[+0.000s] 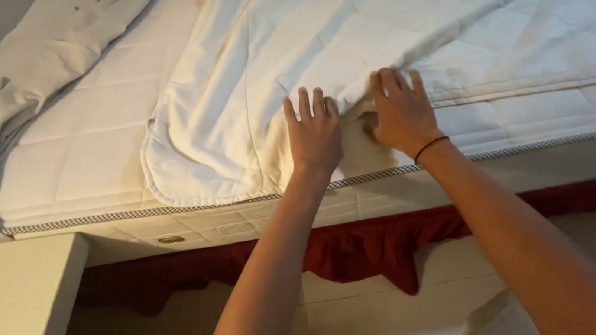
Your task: The person smooths and spreads a white fitted sheet over a mattress, tucking the edges under the mattress and pulling the fabric taut across the surface.
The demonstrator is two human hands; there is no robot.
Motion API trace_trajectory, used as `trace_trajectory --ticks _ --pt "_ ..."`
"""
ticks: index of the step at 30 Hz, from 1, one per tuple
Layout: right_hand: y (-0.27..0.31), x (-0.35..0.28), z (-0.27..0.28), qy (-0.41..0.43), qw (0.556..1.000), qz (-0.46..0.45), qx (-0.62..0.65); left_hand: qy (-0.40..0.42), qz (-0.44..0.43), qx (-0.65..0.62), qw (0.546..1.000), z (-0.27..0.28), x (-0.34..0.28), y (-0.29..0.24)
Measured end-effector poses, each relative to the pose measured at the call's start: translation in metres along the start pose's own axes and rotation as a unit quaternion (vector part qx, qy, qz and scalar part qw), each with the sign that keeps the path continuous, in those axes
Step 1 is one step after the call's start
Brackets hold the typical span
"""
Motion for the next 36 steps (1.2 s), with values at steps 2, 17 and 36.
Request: trace_trajectory --ticks 2,17,36 --pt "-0.01 0.001 0.0 0.017 1.0 -0.019 -0.013 -0.015 -0.012 0.012 1.0 -0.014 0.007 0.0" --pt "-0.005 -0.086 0.024 -0.079 0.991 0.023 -0.109 -0.12 -0.035 -0.064 0.99 0.011 -0.065 0.005" --pt "-0.163 -0.143 -0.037 0.084 0.974 -0.148 -0.149 0.029 -0.198 -0.035 0.979 -0.018 0.044 -0.214"
Point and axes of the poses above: each hand's wrist, its own x-axis towards the middle knuckle, its own z-axis out of the back of the hand, y = z × x, the point moved 10 cm from there along x, towards the middle knuckle, and after that the axes turned 10 degrees about y, right-handed, at the moved point
